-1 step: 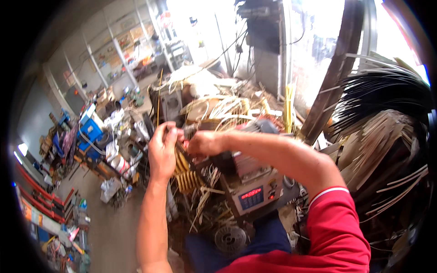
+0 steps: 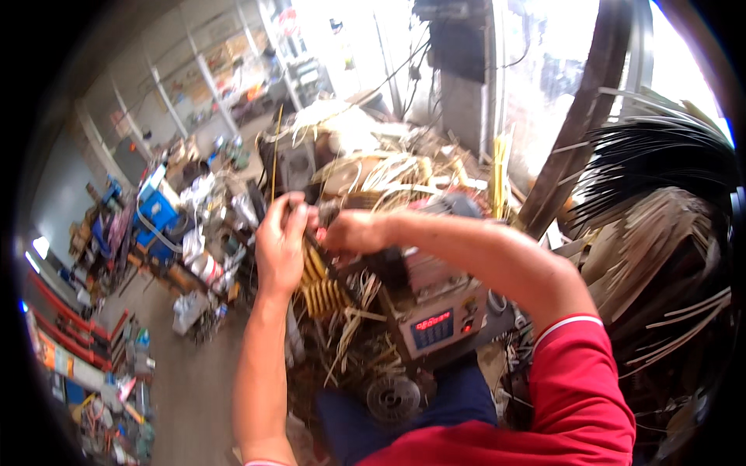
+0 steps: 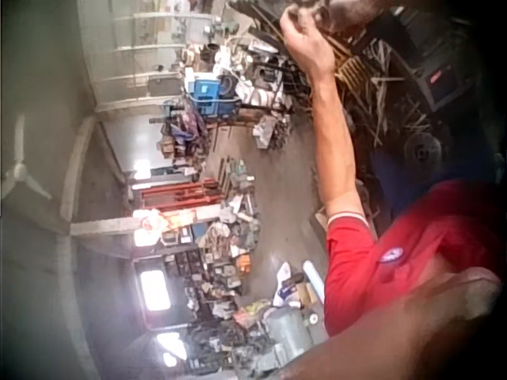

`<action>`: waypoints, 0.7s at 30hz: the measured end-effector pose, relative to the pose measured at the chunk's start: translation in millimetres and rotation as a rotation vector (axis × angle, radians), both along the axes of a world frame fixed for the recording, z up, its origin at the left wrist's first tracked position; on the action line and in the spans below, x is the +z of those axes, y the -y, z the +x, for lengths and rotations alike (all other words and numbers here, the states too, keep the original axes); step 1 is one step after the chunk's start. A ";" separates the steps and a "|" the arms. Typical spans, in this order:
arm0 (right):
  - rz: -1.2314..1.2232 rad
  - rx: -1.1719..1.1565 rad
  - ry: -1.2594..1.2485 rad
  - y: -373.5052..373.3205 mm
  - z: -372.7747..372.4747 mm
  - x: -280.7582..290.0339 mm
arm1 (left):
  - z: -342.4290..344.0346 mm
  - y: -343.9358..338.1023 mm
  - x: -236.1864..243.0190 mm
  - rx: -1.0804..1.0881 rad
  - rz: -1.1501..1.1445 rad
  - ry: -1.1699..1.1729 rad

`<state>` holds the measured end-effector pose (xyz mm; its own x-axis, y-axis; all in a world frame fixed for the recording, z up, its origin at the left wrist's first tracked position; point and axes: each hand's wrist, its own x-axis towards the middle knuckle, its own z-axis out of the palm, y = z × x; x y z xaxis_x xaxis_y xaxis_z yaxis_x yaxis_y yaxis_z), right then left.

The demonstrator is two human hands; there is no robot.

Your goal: The person winds red wire around a yellow slotted bobbin using a motorized winding machine. They secure the wire with thin strips, remove the finished coil, and place it on the workbench before starting a new one.

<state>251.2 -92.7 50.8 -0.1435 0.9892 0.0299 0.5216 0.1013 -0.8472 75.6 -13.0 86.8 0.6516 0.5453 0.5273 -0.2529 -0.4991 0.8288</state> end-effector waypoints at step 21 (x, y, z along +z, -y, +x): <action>0.789 -0.339 1.244 5.4 -28.4 -1.8 | 36.3 -44.0 -9.4 0.177 0.141 -0.085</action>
